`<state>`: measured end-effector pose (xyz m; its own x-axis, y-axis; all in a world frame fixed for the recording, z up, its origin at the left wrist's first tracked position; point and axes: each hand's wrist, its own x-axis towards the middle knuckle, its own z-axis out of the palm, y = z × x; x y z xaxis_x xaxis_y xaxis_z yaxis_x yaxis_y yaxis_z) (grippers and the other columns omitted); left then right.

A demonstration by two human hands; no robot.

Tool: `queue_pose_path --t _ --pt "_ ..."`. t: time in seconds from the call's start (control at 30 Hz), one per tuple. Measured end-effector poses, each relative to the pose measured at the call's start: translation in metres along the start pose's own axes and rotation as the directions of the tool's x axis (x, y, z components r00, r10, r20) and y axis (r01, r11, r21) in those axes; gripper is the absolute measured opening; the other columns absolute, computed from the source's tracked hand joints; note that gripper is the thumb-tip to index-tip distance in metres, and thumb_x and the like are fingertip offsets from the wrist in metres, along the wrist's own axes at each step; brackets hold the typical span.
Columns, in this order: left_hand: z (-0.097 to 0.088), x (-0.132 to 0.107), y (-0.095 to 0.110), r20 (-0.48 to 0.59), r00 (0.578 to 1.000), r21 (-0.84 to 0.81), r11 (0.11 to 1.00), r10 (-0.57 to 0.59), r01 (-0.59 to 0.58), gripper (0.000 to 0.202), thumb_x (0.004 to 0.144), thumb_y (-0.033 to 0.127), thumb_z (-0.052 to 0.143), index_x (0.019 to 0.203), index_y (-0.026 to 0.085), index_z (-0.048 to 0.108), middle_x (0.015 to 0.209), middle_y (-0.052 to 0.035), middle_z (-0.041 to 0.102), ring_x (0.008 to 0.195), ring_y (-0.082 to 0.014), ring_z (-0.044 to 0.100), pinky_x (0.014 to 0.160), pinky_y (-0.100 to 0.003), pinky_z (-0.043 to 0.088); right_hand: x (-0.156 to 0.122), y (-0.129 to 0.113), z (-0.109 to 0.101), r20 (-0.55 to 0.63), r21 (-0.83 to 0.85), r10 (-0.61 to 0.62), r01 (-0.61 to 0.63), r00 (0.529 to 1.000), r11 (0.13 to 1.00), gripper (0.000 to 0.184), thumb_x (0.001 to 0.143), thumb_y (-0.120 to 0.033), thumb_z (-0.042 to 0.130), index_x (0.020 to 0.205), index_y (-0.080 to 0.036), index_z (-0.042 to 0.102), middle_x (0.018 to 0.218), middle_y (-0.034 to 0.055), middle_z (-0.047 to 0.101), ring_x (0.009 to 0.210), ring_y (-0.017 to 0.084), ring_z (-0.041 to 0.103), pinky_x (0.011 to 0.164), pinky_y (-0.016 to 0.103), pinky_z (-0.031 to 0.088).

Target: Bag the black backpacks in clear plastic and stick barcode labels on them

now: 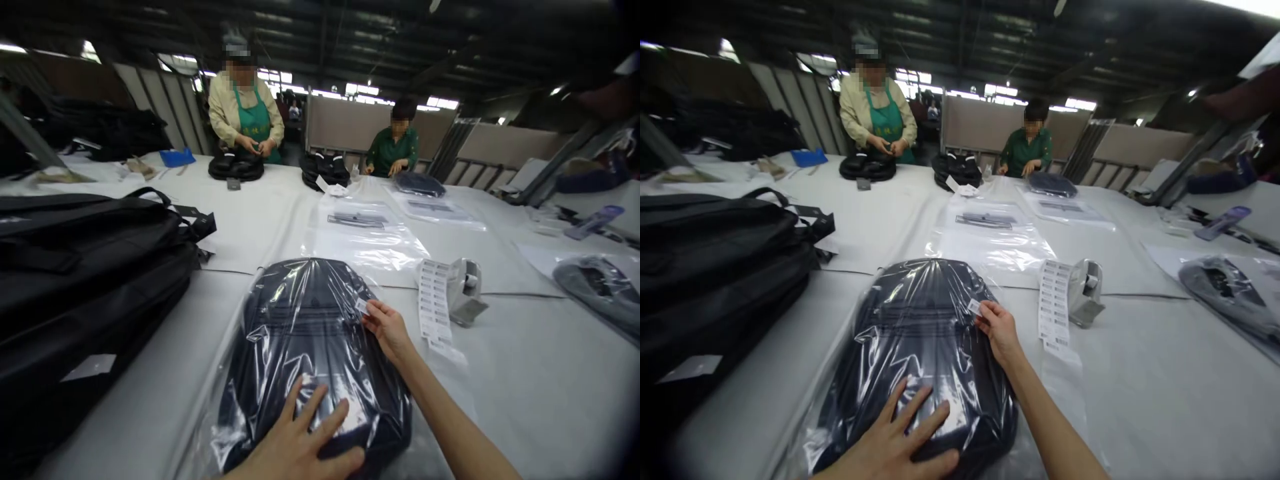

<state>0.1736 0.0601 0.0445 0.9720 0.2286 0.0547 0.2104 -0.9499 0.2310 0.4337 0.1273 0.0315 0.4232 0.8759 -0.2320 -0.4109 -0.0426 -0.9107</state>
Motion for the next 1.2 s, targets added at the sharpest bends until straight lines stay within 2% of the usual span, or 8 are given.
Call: queue_pose_path --t 0.1,0.2,0.3,0.4,0.57,0.7,0.93,1.2 --pt "0.004 -0.006 -0.01 -0.113 0.993 0.179 0.984 0.016 0.005 0.055 0.091 0.032 0.047 0.137 0.048 0.023 0.14 -0.0035 0.039 0.119 -0.0372 0.045 0.092 -0.062 0.037 0.011 -0.011 0.013 0.047 -0.049 -0.039 0.041 0.998 0.998 0.035 0.053 -0.037 0.081 0.077 -0.017 0.065 0.072 -0.001 0.064 0.061 0.011 0.056 0.059 0.026 0.05" --pt "-0.008 -0.013 -0.028 -0.165 0.986 0.174 0.984 -0.009 0.038 0.058 0.091 0.037 0.046 0.141 0.042 0.017 0.14 -0.0034 0.038 0.121 -0.0307 0.045 0.101 -0.057 0.032 0.028 -0.019 0.036 0.106 -0.131 -0.049 0.063 0.993 0.989 0.036 0.052 -0.037 0.081 0.076 -0.016 0.066 0.069 -0.0012 0.064 0.059 0.01 0.055 0.057 0.024 0.047" --pt "-0.035 -0.014 -0.062 -0.225 0.945 0.075 0.963 -0.236 0.259 0.075 0.082 0.063 0.044 0.143 0.035 0.009 0.149 -0.0091 0.017 0.133 -0.0378 0.021 0.103 -0.064 0.018 0.048 -0.021 0.063 0.157 -0.217 -0.04 0.074 0.987 0.973 0.034 0.053 -0.037 0.081 0.074 -0.014 0.067 0.063 -0.0018 0.062 0.053 0.008 0.051 0.053 0.023 0.042" --pt "-0.059 -0.004 -0.103 -0.183 0.875 0.022 0.888 -0.449 0.46 0.078 0.079 0.068 0.043 0.142 0.038 0.009 0.151 -0.0074 0.004 0.135 -0.0406 0.003 0.101 -0.067 0.011 0.064 -0.02 0.084 0.204 -0.287 -0.006 0.065 0.979 0.956 0.032 0.054 -0.037 0.08 0.072 -0.013 0.067 0.058 -0.002 0.06 0.049 0.008 0.048 0.048 0.021 0.037" --pt "-0.069 0.037 -0.162 -0.136 0.929 0.007 0.937 -0.344 0.348 0.062 0.086 0.06 0.039 0.141 0.039 0.018 0.152 -0.0051 0.004 0.137 -0.0333 0.001 0.107 -0.058 0.006 0.076 -0.012 0.094 0.254 -0.342 0.07 0.022 0.965 0.939 0.034 0.054 -0.039 0.079 0.074 -0.014 0.067 0.058 -0.0015 0.06 0.051 0.009 0.05 0.048 0.021 0.036" --pt "-0.059 0.058 -0.194 -0.041 0.951 -0.032 0.951 -0.307 0.306 0.055 0.085 0.061 0.041 0.136 0.04 0.033 0.151 -0.0068 0.014 0.136 -0.0367 0.007 0.104 -0.062 0.006 0.078 -0.005 0.091 0.249 -0.372 0.101 -0.001 0.963 0.928 0.035 0.055 -0.042 0.078 0.075 -0.015 0.067 0.059 -0.0012 0.061 0.051 0.009 0.049 0.046 0.021 0.035" --pt "-0.039 0.056 -0.218 -0.073 0.895 -0.06 0.898 -0.44 0.437 0.061 0.09 0.055 0.03 0.141 0.022 0.025 0.148 -0.0101 0.023 0.137 -0.0286 0.013 0.108 -0.054 0.009 0.087 0.011 0.093 0.251 -0.474 0.129 0.006 0.959 0.88 0.03 0.057 -0.039 0.077 0.071 -0.013 0.069 0.05 -0.0022 0.057 0.045 0.007 0.045 0.043 0.019 0.03" --pt "-0.033 0.058 -0.224 -0.049 0.895 -0.067 0.895 -0.444 0.44 0.062 0.091 0.057 0.027 0.141 0.02 0.027 0.149 -0.0094 0.019 0.137 -0.0284 0.011 0.108 -0.054 0.006 0.097 0.022 0.091 0.199 -0.559 0.139 -0.005 0.97 0.829 0.025 0.059 -0.037 0.074 0.069 -0.015 0.068 0.047 -0.0017 0.056 0.042 0.008 0.044 0.04 0.019 0.03"
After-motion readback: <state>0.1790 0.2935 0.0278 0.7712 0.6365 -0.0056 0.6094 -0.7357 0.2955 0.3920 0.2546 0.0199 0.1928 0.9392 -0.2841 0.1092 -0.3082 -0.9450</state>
